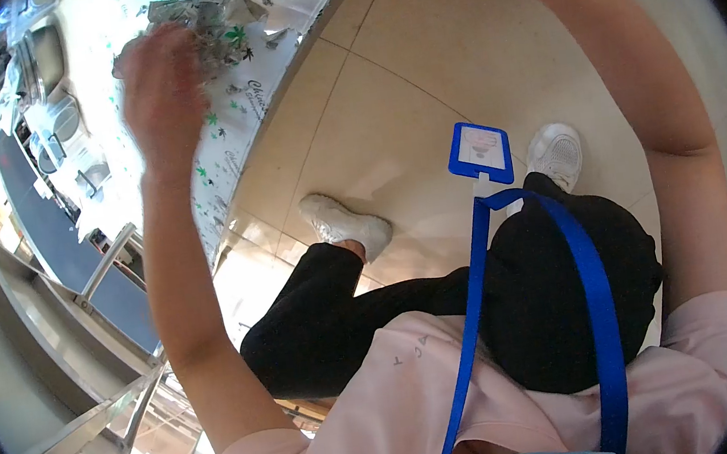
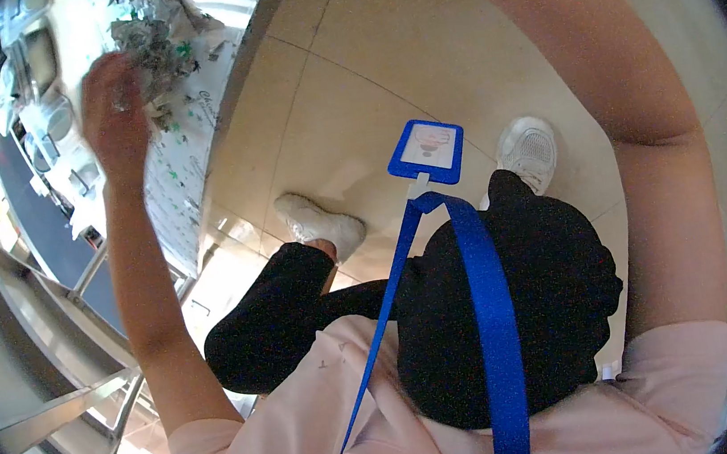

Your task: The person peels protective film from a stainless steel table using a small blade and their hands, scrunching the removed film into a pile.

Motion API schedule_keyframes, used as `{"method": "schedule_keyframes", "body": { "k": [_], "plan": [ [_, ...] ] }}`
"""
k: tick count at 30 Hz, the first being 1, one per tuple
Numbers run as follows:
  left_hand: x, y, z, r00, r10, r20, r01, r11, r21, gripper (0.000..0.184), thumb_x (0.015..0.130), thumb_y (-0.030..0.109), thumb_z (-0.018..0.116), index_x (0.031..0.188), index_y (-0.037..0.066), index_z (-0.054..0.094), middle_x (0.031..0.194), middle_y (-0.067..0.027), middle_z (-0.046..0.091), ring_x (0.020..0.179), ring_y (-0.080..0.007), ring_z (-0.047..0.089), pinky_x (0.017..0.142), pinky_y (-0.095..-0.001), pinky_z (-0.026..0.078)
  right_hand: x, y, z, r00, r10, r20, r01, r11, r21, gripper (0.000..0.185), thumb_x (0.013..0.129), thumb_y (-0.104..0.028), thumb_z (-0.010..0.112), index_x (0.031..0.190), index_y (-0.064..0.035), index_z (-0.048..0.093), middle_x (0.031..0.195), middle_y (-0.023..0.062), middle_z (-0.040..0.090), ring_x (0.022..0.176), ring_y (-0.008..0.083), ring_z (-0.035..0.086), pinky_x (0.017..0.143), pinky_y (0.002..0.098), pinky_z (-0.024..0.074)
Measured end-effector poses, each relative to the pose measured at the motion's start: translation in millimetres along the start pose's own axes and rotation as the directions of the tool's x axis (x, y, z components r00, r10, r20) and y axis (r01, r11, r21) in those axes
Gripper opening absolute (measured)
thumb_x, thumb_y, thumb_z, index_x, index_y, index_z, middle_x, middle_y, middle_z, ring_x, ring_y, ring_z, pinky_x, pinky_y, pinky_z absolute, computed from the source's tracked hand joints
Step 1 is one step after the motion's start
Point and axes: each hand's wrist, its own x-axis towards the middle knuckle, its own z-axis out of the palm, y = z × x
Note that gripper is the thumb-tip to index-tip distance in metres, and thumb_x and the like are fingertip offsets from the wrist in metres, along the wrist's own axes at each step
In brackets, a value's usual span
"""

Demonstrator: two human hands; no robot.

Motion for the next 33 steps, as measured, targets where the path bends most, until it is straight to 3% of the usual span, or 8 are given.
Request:
{"method": "schedule_keyframes", "body": {
  "k": [2, 4, 10, 19, 25, 28, 32, 33],
  "plan": [
    [6.6, 38.0, 19.8, 0.974, 0.104, 0.203, -0.092, 0.994, -0.066, 0.022, 0.072, 0.003, 0.06, 0.094, 0.007, 0.055, 0.093, -0.0087, 0.059, 0.087, -0.025, 0.056, 0.073, -0.0333, 0.047, -2.7, -23.3, -0.3, 1.0, 0.014, 0.013, -0.014, 0.999, 0.049, 0.012, 0.07, -0.012, 0.052, 0.067, -0.0016, 0.056, 0.07, 0.0157, 0.055, 0.069, 0.0303, 0.055, 0.063, 0.0354, 0.0459],
    [4.5, 47.4, 32.1, 0.953, -0.031, 0.302, 0.07, 0.99, -0.121, 0.026, 0.073, 0.003, 0.059, 0.097, 0.007, 0.052, 0.095, -0.01, 0.058, 0.089, -0.0262, 0.055, 0.072, -0.0342, 0.046, -7.7, -50.0, 2.6, 0.998, -0.007, 0.063, -0.003, 0.987, 0.162, 0.011, 0.069, -0.01, 0.049, 0.067, -0.002, 0.056, 0.07, 0.0151, 0.055, 0.068, 0.029, 0.055, 0.061, 0.0335, 0.0461],
    [3.8, 34.2, 41.6, 0.962, -0.081, 0.263, 0.141, 0.965, -0.22, 0.026, 0.074, 0.002, 0.059, 0.097, 0.003, 0.047, 0.081, -0.0111, 0.061, 0.073, -0.0272, 0.061, 0.064, -0.0336, 0.048, -8.0, -75.8, 34.6, 0.999, 0.016, 0.043, -0.028, 0.952, 0.304, 0.013, 0.07, -0.012, 0.048, 0.068, -0.0041, 0.058, 0.072, 0.0139, 0.057, 0.072, 0.027, 0.056, 0.064, 0.0374, 0.0457],
    [-11.7, 15.5, 46.0, 0.987, -0.022, 0.162, 0.092, 0.894, -0.438, 0.027, 0.074, -0.003, 0.059, 0.097, 0.002, 0.044, 0.082, -0.0117, 0.061, 0.073, -0.0257, 0.063, 0.063, -0.0307, 0.05, 27.0, -102.4, 44.9, 0.777, 0.109, 0.62, -0.232, 0.965, 0.12, 0.02, 0.074, -0.016, 0.049, 0.082, -0.0044, 0.063, 0.087, 0.0135, 0.063, 0.085, 0.0267, 0.06, 0.075, 0.0405, 0.0442],
    [-22.1, 20.7, 40.9, 0.989, -0.08, 0.122, 0.128, 0.881, -0.455, 0.034, 0.073, -0.001, 0.06, 0.102, 0.001, 0.044, 0.09, -0.0133, 0.06, 0.083, -0.0283, 0.06, 0.071, -0.0347, 0.047, 53.1, -113.9, 36.4, 0.645, 0.174, 0.744, -0.363, 0.927, 0.098, 0.022, 0.067, -0.018, 0.058, 0.085, -0.0076, 0.064, 0.083, 0.0137, 0.063, 0.079, 0.027, 0.061, 0.066, 0.0386, 0.0463],
    [-13.8, 33.1, 57.4, 0.99, -0.128, 0.05, 0.136, 0.864, -0.485, 0.036, 0.073, 0.0, 0.06, 0.104, 0.001, 0.042, 0.092, -0.0139, 0.06, 0.083, -0.0293, 0.059, 0.071, -0.0354, 0.047, 45.8, -85.9, 80.2, 0.786, -0.042, 0.617, -0.084, 0.981, 0.174, 0.025, 0.073, -0.021, 0.06, 0.078, 0.0027, 0.064, 0.074, 0.0173, 0.063, 0.067, 0.0296, 0.061, 0.061, 0.0364, 0.0488],
    [-11.0, 27.1, 57.4, 0.994, -0.105, 0.028, 0.105, 0.867, -0.487, 0.032, 0.073, 0.0, 0.058, 0.101, 0.002, 0.041, 0.084, -0.0118, 0.062, 0.076, -0.0289, 0.061, 0.066, -0.0356, 0.048, 70.2, -97.9, 31.9, 0.469, -0.002, 0.883, -0.183, 0.978, 0.099, 0.018, 0.066, -0.008, 0.06, 0.079, 0.0031, 0.065, 0.084, 0.0192, 0.063, 0.08, 0.0304, 0.062, 0.069, 0.0381, 0.0489],
    [-10.4, 26.4, 57.1, 0.997, -0.079, 0.011, 0.075, 0.875, -0.478, 0.03, 0.073, -0.001, 0.058, 0.098, 0.003, 0.042, 0.08, -0.0104, 0.063, 0.073, -0.0284, 0.061, 0.063, -0.0352, 0.048, 65.8, -99.4, 31.5, 0.51, -0.007, 0.86, -0.131, 0.988, 0.086, 0.018, 0.062, -0.008, 0.059, 0.077, 0.0003, 0.063, 0.077, 0.0208, 0.061, 0.077, 0.0357, 0.06, 0.065, 0.0411, 0.0471]
  ]
}}
